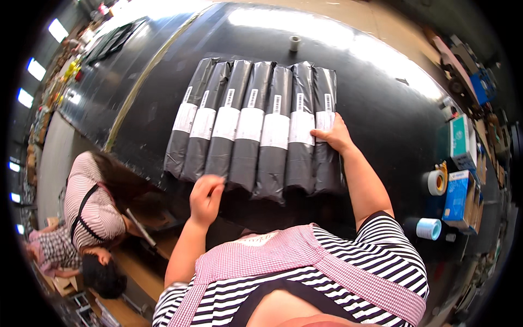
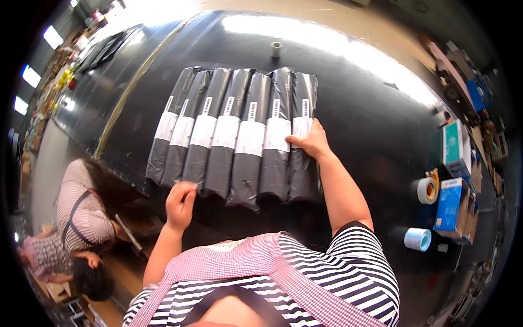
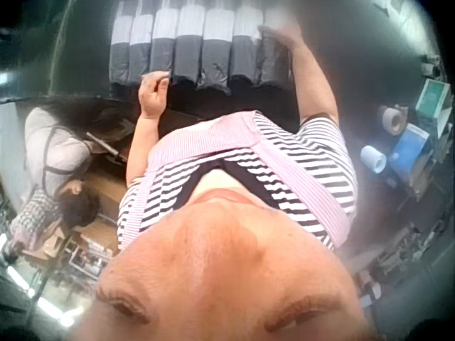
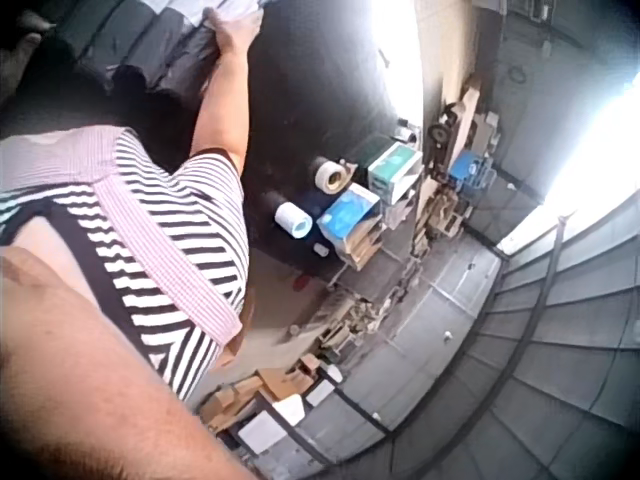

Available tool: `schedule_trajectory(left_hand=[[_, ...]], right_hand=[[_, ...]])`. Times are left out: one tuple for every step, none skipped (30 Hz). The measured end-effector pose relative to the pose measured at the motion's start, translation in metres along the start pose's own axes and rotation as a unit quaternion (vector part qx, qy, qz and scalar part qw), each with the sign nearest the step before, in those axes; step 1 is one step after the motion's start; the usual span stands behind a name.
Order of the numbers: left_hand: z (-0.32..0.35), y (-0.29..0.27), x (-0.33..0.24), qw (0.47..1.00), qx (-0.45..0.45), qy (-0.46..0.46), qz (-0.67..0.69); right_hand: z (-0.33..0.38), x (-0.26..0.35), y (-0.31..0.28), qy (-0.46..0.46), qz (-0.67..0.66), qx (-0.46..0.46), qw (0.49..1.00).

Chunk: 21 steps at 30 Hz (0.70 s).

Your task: The person moves a cardboard box, retrieves a metal frame, opens an empty box, and then peels and applies adhesive labels to several individually wrapped parts lined up on a workspace.

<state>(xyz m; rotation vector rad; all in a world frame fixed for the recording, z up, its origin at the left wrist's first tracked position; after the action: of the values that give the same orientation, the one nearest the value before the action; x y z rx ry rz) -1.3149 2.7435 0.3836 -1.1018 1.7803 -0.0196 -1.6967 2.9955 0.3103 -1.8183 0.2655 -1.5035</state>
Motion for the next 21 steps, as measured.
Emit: schedule_trajectory(left_hand=[[-0.018, 0.004, 0.008, 1.000, 0.011, -0.009, -0.007], [-0.035, 0.011, 0.016, 0.999, 0.027, -0.007, -0.027], [-0.052, 0.017, 0.028, 0.998, 0.039, -0.018, -0.047], [-0.066, 0.022, 0.043, 0.987, 0.065, -0.031, -0.145], [-0.073, 0.023, 0.059, 0.962, 0.104, -0.062, -0.245], [-0.079, 0.027, 0.069, 0.947, 0.121, -0.064, -0.290], [-0.081, 0.031, 0.082, 0.926, 0.145, -0.082, -0.338], [-0.084, 0.041, 0.088, 0.902, 0.157, -0.092, -0.390], [-0.085, 0.045, 0.096, 0.902, 0.158, -0.131, -0.379], [-0.084, 0.048, 0.100, 0.903, 0.146, -0.163, -0.369], [-0.082, 0.047, 0.103, 0.906, 0.135, -0.195, -0.351], [-0.088, 0.051, 0.099, 0.917, 0.125, -0.182, -0.331], [-0.086, 0.047, 0.098, 0.918, 0.127, -0.195, -0.320], [-0.086, 0.045, 0.098, 0.905, 0.124, -0.235, -0.333], [-0.080, 0.043, 0.099, 0.891, 0.131, -0.294, -0.321], [-0.079, 0.047, 0.090, 0.895, 0.128, -0.296, -0.310], [-0.071, 0.057, 0.081, 0.896, 0.154, -0.307, -0.283], [-0.057, 0.063, 0.074, 0.888, 0.168, -0.344, -0.255], [-0.037, 0.061, 0.077, 0.870, 0.179, -0.406, -0.216], [-0.028, 0.066, 0.069, 0.876, 0.168, -0.416, -0.179], [-0.018, 0.073, 0.067, 0.869, 0.181, -0.433, -0.157]], right_hand=[[0.007, 0.022, 0.020, 0.002, 0.009, -0.009, 1.000], [0.014, 0.040, 0.042, 0.018, 0.020, 0.010, 1.000], [0.021, 0.058, 0.064, 0.020, 0.023, 0.026, 0.999], [0.030, 0.074, 0.084, 0.028, 0.056, 0.027, 0.998], [0.047, 0.090, 0.106, 0.025, 0.087, 0.014, 0.996], [0.056, 0.103, 0.123, 0.019, 0.078, 0.016, 0.997], [0.062, 0.113, 0.137, 0.014, 0.066, 0.013, 0.998], [0.065, 0.113, 0.143, 0.015, 0.052, 0.021, 0.998], [0.068, 0.116, 0.151, 0.019, 0.048, 0.014, 0.999], [0.068, 0.114, 0.154, 0.028, 0.049, 0.012, 0.998], [0.068, 0.117, 0.157, 0.022, 0.043, -0.012, 0.999], [0.065, 0.113, 0.151, 0.019, 0.041, -0.025, 0.999], [0.064, 0.113, 0.152, 0.015, 0.039, -0.020, 0.999], [0.063, 0.111, 0.154, 0.002, -0.102, 0.049, 0.994], [0.065, 0.113, 0.156, 0.001, -0.255, 0.148, 0.955], [0.067, 0.103, 0.145, 0.027, -0.291, 0.177, 0.940], [0.068, 0.089, 0.130, 0.049, -0.284, 0.178, 0.941], [0.071, 0.077, 0.112, 0.041, -0.252, 0.159, 0.954], [0.075, 0.078, 0.111, 0.007, -0.234, 0.212, 0.949], [0.078, 0.064, 0.097, 0.021, -0.210, 0.203, 0.956], [0.078, 0.049, 0.086, 0.041, -0.179, 0.179, 0.967]])
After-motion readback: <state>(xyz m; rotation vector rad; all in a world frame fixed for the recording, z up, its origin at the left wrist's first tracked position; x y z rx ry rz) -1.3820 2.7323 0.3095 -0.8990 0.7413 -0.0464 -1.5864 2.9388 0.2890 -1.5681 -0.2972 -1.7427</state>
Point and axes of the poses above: each hand's wrist, its own z-axis away from the middle knuckle, its own y-axis out of the palm, x = y × z, the point moved 8 cm from there along -z, towards the middle knuckle, and after that the axes turned 4 degrees about -x, right-handed, at the moved point
